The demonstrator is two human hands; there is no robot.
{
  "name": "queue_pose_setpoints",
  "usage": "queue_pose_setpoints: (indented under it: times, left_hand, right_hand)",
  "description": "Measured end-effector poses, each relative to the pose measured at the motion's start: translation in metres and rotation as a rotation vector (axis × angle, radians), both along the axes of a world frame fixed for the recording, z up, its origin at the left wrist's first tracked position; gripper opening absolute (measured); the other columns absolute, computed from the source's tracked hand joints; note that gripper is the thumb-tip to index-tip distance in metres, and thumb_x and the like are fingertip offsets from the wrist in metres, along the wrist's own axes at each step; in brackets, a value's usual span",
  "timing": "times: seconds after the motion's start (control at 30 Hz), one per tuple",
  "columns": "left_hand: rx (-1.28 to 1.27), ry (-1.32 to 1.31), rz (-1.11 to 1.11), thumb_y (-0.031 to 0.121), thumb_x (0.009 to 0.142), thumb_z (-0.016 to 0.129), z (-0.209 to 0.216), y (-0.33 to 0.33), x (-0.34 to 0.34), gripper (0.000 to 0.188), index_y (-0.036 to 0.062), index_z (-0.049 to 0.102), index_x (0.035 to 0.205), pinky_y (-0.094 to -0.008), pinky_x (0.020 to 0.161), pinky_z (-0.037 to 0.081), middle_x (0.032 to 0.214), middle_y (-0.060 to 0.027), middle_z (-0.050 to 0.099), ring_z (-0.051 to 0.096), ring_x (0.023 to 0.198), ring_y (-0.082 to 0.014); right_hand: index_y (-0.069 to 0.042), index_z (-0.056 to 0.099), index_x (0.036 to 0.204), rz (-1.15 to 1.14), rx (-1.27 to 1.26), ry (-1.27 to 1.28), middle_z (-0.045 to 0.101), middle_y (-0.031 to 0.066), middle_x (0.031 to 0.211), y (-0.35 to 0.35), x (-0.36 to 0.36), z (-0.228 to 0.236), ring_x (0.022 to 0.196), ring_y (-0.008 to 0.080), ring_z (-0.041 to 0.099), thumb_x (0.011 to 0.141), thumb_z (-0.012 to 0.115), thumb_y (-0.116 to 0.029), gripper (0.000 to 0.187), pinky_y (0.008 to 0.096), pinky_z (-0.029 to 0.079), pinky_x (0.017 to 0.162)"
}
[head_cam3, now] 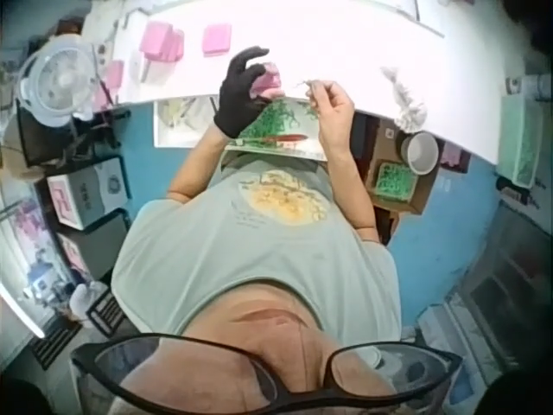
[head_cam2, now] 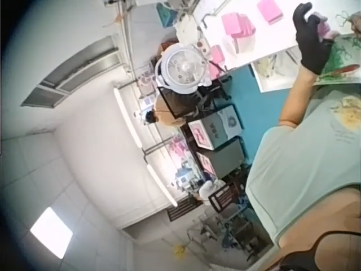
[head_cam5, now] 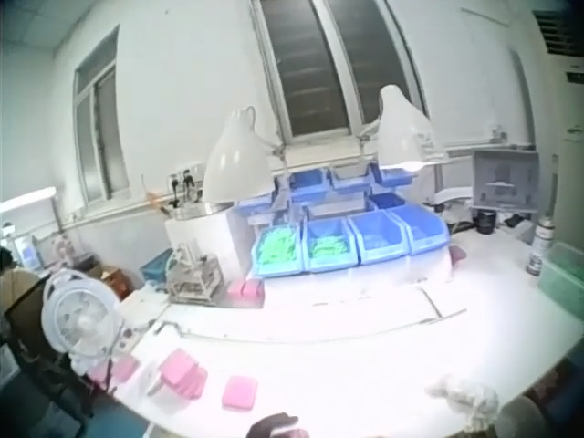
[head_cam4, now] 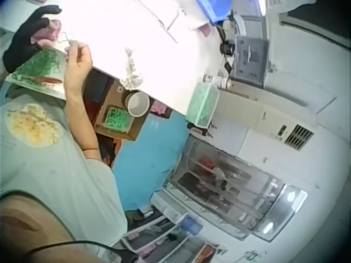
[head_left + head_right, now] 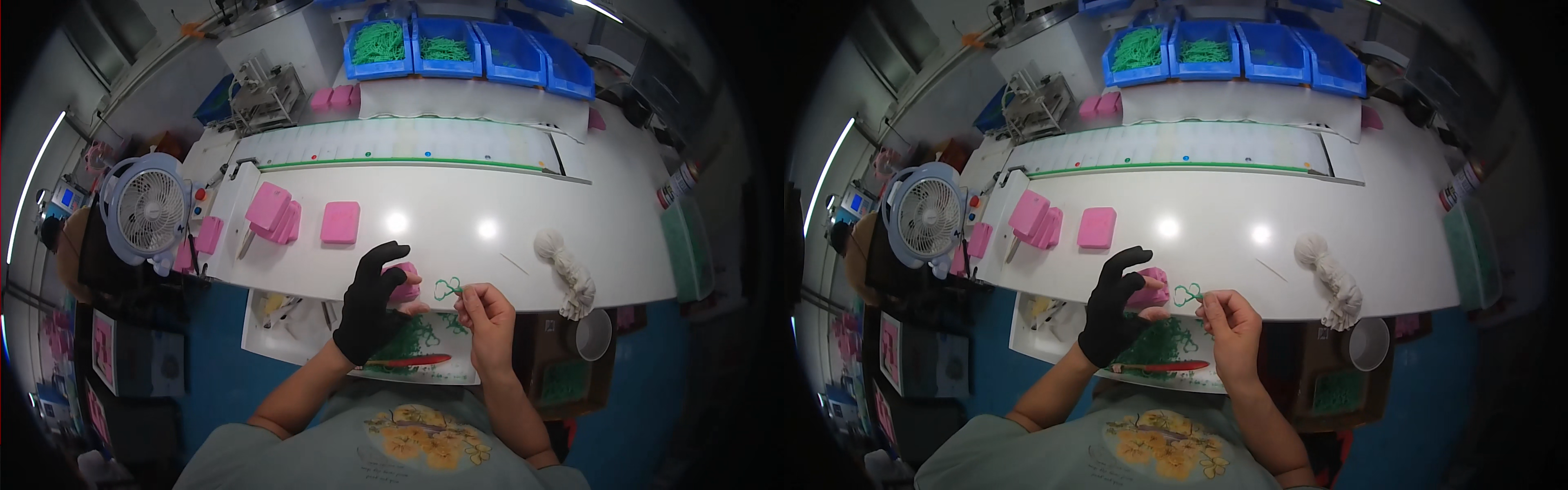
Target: Assembling pink decorative blocks into molds and adding green shredded filler using a small pick tool.
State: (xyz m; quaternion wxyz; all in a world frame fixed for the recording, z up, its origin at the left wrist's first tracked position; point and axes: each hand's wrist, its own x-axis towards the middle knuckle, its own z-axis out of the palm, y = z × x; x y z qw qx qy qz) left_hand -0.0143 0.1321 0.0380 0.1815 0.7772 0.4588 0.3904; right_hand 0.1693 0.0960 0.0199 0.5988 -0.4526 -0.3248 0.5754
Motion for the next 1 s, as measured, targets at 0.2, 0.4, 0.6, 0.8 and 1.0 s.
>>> queue_pose_setpoints:
  times: [0.2, 0.4, 0.6, 0.8, 1.0]
  left_hand:
    - [-0.002, -0.112, -0.102, 0.014, 0.073, 0.077, -0.012, 0.002, 0.001, 0.018, 0.0062, 0.068, 0.086, -0.0395, 0.095, 0.046, 0.122, -0.0129, 0.054, 0.052, 0.119, -0.0314]
    - [-0.171, -0.218, -0.091, 0.012, 0.072, 0.076, 0.003, -0.004, 0.009, 0.025, 0.0085, 0.068, 0.095, -0.0372, 0.085, 0.051, 0.119, -0.0082, 0.056, 0.056, 0.110, -0.0274]
    - [-0.272, -0.240, -0.144, 0.010, 0.075, 0.073, 0.009, -0.004, 0.011, 0.024, 0.0054, 0.068, 0.098, -0.0347, 0.091, 0.048, 0.120, -0.0107, 0.055, 0.054, 0.115, -0.0251]
    - [-0.299, -0.255, -0.157, 0.005, 0.074, 0.072, 0.003, -0.005, 0.008, 0.021, 0.0074, 0.068, 0.094, -0.0348, 0.092, 0.047, 0.120, -0.0094, 0.057, 0.054, 0.114, -0.0237]
    - [-0.216, -0.229, -0.195, 0.003, 0.074, 0.072, -0.004, -0.004, 0.004, 0.020, 0.0074, 0.067, 0.092, -0.0348, 0.092, 0.046, 0.120, -0.0095, 0.057, 0.054, 0.112, -0.0230]
  right_hand:
    - [-0.002, 0.061, 0.089, 0.005, -0.018, 0.011, 0.059, 0.0013, 0.075, -0.001, -0.002, -0.001, 0.062, 0.0046, 0.046, 0.094, 0.058, -0.012, 0.012, 0.0175, 0.038, 0.058]
    - [-0.003, 0.061, 0.088, 0.015, -0.011, -0.024, 0.059, 0.0005, 0.075, -0.004, -0.004, -0.003, 0.063, 0.0047, 0.046, 0.094, 0.058, -0.013, 0.012, 0.0177, 0.038, 0.059]
    - [-0.001, 0.062, 0.089, 0.018, 0.038, -0.145, 0.060, 0.0001, 0.076, -0.008, -0.007, -0.004, 0.065, 0.0040, 0.049, 0.093, 0.059, -0.011, 0.011, 0.0188, 0.039, 0.060]
    - [0.000, 0.064, 0.089, -0.036, 0.198, -0.468, 0.060, 0.0037, 0.073, -0.011, -0.010, -0.002, 0.060, 0.0071, 0.052, 0.088, 0.063, -0.006, 0.006, 0.0225, 0.041, 0.056]
    - [-0.001, 0.065, 0.086, -0.057, 0.272, -0.620, 0.058, 0.0060, 0.070, -0.012, -0.010, 0.007, 0.057, 0.0114, 0.052, 0.084, 0.066, -0.004, 0.004, 0.0254, 0.040, 0.053]
